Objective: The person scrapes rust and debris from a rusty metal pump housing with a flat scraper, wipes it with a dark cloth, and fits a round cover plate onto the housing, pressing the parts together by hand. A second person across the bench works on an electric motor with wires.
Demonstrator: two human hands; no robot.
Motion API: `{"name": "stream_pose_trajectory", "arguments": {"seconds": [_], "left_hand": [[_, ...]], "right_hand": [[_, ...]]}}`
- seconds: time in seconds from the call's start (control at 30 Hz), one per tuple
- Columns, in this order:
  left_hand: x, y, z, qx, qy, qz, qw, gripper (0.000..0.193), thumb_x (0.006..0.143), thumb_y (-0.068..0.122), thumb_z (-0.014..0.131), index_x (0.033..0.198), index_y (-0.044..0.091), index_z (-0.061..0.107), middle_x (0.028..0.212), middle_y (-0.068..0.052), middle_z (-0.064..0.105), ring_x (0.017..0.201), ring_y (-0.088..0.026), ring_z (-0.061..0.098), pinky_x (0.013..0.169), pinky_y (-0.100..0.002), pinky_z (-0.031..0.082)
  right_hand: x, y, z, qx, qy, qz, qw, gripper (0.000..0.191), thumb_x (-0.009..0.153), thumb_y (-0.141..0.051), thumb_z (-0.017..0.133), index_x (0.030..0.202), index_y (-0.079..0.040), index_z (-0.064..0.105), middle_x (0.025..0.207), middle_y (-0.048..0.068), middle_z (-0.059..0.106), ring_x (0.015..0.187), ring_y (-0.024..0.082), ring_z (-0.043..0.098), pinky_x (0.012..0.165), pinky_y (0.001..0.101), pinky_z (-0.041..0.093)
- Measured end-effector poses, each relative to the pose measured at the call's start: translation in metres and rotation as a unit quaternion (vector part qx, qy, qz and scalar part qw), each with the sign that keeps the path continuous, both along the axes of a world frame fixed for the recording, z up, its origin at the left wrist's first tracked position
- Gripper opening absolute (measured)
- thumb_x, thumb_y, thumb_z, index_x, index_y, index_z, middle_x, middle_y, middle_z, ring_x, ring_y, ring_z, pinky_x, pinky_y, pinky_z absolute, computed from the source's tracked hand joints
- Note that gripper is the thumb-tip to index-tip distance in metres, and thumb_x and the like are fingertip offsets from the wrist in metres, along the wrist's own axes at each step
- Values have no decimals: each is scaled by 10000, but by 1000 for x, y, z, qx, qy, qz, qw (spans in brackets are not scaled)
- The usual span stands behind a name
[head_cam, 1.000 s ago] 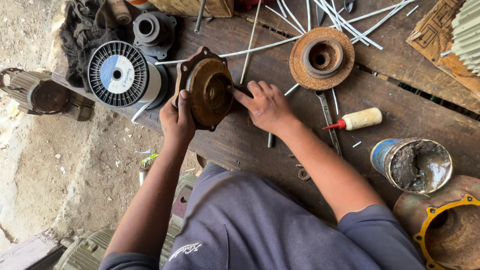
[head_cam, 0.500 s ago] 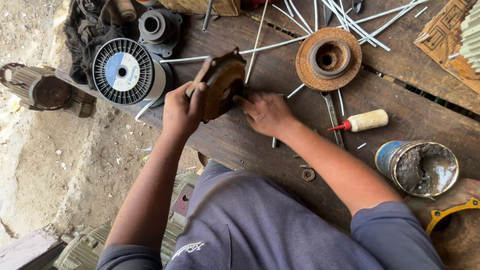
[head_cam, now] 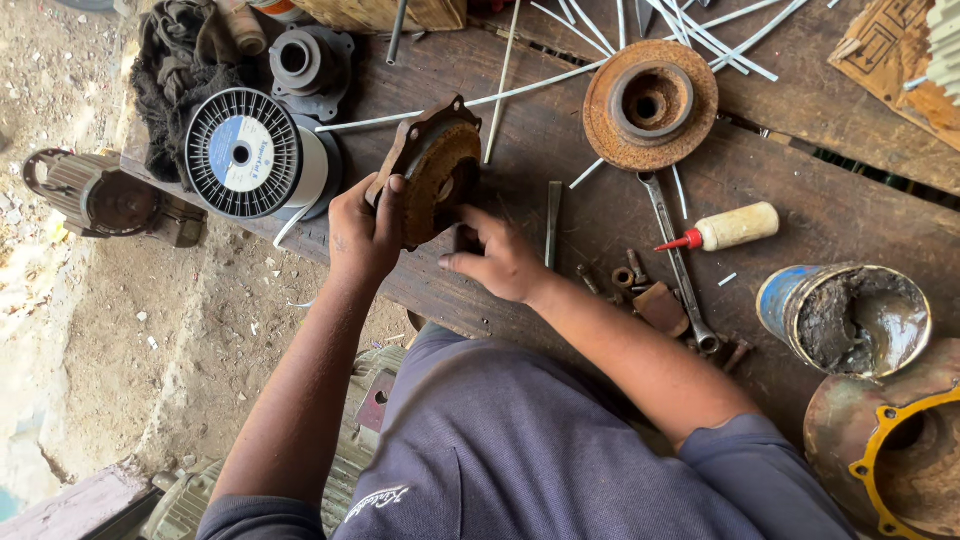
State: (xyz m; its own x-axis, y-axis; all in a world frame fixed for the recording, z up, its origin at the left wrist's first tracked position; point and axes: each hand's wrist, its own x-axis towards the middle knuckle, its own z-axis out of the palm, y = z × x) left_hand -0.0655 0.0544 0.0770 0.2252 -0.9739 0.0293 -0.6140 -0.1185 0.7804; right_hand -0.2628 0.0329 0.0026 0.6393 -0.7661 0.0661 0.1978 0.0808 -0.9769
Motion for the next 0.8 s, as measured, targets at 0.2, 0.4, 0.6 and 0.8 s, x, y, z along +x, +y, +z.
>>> {"name": "stream_pose_trajectory", "arguments": {"seconds": [0.2,0.4,0.6,0.8], "left_hand": [[2,0,-4,6,-1,7,1000,399,1085,333,556,968,-31,672,689,-125,639,634,-153,609,628,-333,495],[7,0,-14,-17,6,1,1000,372,1100,309,554,1002,-30,676,688,-97,617,649,-124,553,632,-325,476],[16,11,-30,59,-1,45,997,301,1074,279,581,1023,-1,681,679,-103,573,632,-135,496,607,-334,440],[16,19,-42,5,131,38,991,372,1184,323,546,1141,-36,630,871,-17,586,791,-80,502,707,-256,414]], "right_hand": [[3,10,13,320,-143,8,936,639,851,-152,660,1450,-12,490,938,42,599,807,115,595,640,248,475],[-4,7,3,-66,28,-1,997,689,899,-197,728,1503,-29,441,1097,143,646,969,214,660,811,353,561],[-43,-3,1,-354,380,-89,850,668,791,-232,819,1357,-14,541,985,178,662,877,373,673,737,483,546],[-135,24,29,-315,390,-184,846,281,857,-110,734,1108,-118,609,1097,89,674,1053,319,682,891,449,572]]}}
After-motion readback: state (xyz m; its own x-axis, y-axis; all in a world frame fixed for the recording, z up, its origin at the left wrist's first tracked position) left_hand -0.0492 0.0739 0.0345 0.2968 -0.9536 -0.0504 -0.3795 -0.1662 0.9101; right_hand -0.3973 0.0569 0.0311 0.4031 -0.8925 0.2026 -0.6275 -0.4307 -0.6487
